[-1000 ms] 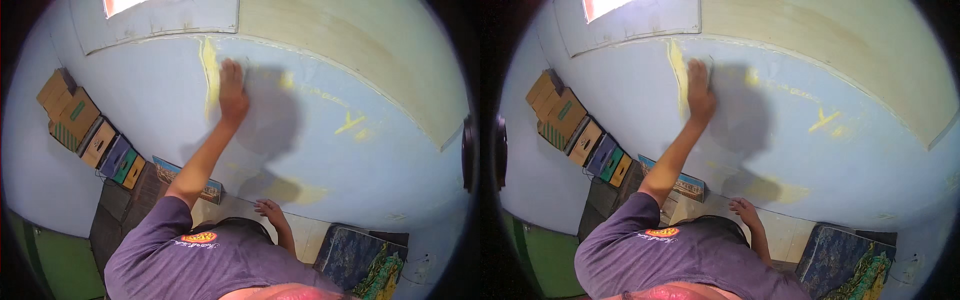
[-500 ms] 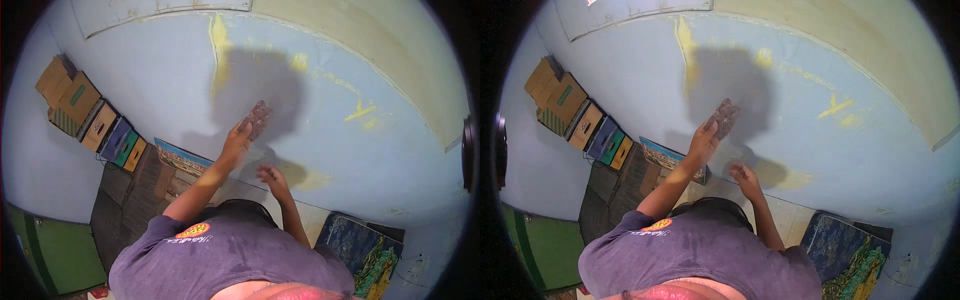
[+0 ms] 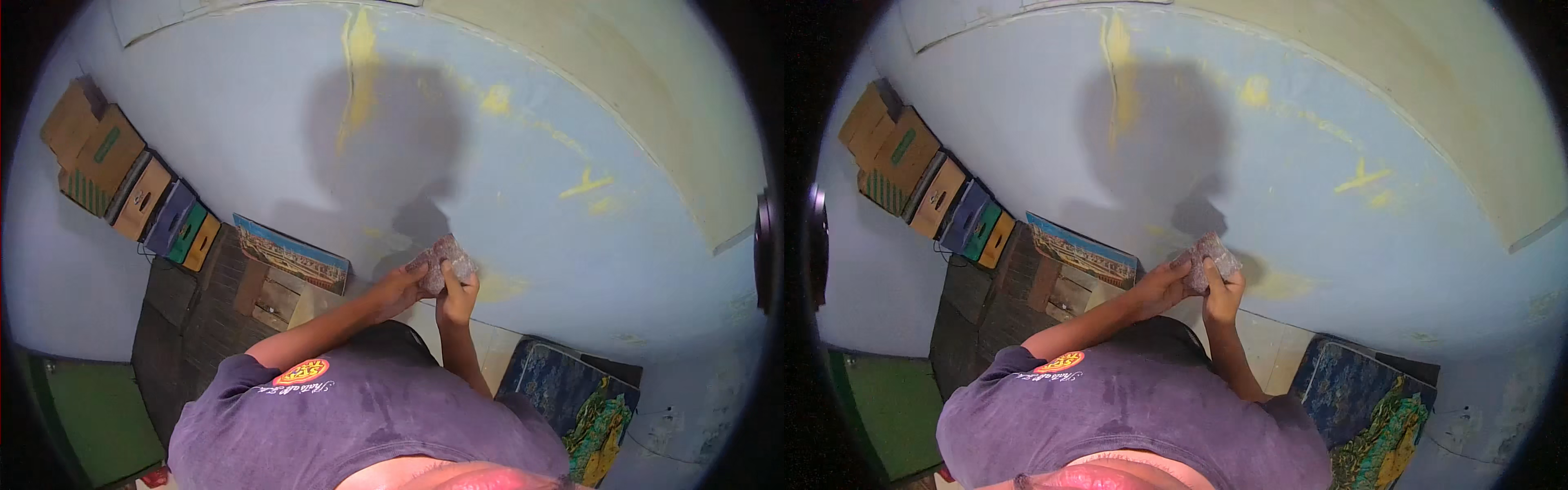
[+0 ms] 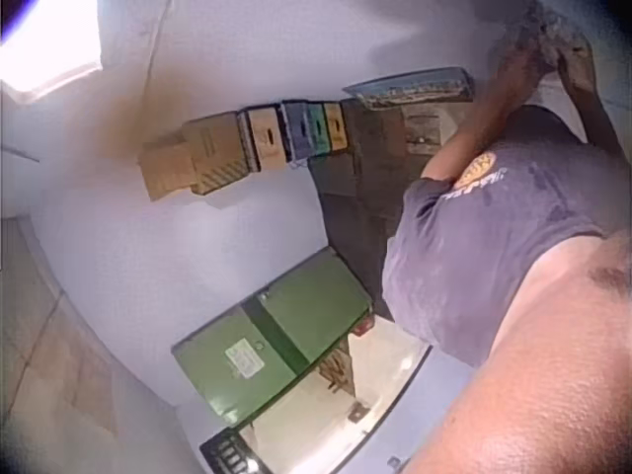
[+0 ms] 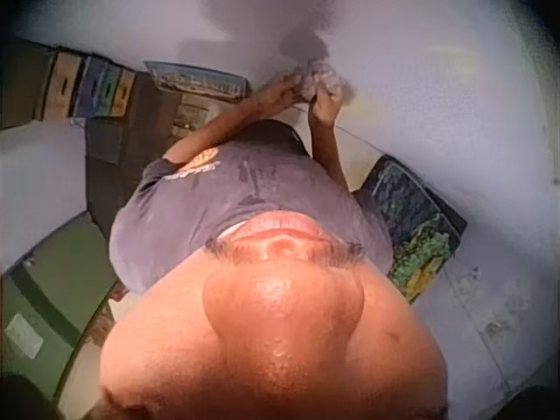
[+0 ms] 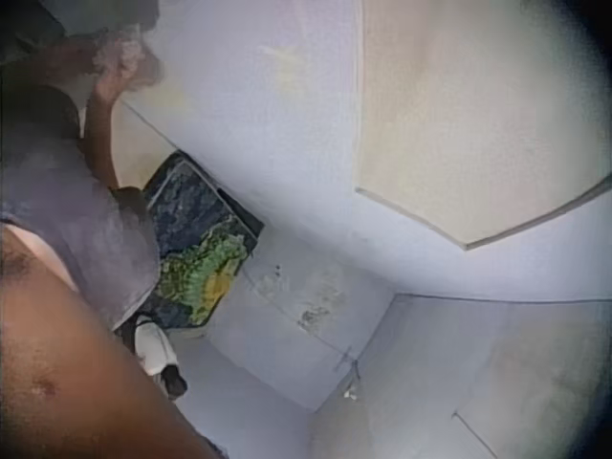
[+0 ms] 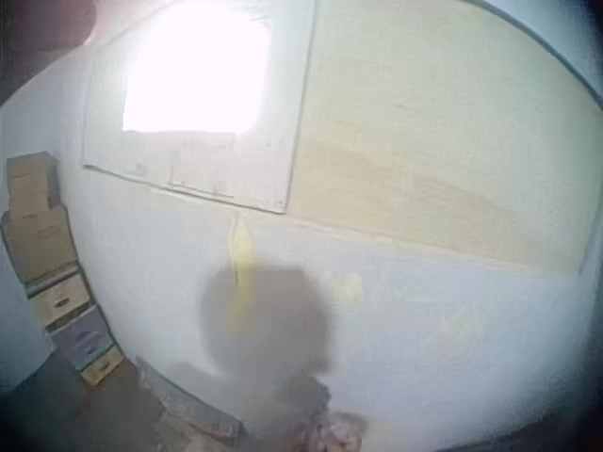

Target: The person sands a wall surface using a piece of sandpaper. They hold the sandpaper with one or both hands and repeatedly rub it against yellow patches on the wall, pausing to check the progress.

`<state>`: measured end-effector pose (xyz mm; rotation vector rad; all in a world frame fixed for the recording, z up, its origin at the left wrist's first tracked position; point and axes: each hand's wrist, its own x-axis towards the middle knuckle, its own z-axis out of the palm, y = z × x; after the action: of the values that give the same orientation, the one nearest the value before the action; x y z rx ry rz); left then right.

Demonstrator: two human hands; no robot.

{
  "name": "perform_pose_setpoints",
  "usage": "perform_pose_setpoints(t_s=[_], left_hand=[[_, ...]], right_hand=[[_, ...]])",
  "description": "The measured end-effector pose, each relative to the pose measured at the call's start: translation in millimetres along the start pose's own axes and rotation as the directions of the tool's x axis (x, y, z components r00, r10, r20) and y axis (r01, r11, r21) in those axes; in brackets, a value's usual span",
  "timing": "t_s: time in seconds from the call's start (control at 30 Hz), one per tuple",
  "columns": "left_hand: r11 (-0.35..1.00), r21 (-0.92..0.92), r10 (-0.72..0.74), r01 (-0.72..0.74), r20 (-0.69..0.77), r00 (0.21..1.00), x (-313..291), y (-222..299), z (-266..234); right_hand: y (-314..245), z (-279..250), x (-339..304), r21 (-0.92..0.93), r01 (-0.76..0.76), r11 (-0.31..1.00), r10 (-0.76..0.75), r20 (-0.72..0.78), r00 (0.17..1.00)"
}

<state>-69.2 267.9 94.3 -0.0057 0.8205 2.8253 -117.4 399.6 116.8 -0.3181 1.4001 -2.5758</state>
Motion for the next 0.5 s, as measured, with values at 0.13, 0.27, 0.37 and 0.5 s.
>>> perform_pose_setpoints(t_s=[0.13,0.27,0.37,0.5], left_hand=[[0.984,0.171,-0.062,0.057,0.024,0.998,-2.6,2.4,-16.2],[0.931,0.334,-0.136,0.145,-0.051,0.989,-7.4,16.7,-24.8],[0.795,0.594,-0.048,0.124,-0.141,0.989,-1.0,54.9,-45.5],[0.365,0.908,0.409,-0.206,0.043,0.912,-4.2,140.4,-48.3]], right_hand=[[8.7,0.5,-6.1,-0.016,0.026,1.000,-0.027,-0.050,0.998],[6.3,12.8,-7.3,-0.121,0.079,0.990,-0.095,-0.133,0.987],[0.6,13.6,-0.6,-0.307,0.121,0.944,-0.161,-0.108,0.981],[-19.3,37.9,12.9,-0.384,0.146,0.912,-0.181,-0.056,0.982]])
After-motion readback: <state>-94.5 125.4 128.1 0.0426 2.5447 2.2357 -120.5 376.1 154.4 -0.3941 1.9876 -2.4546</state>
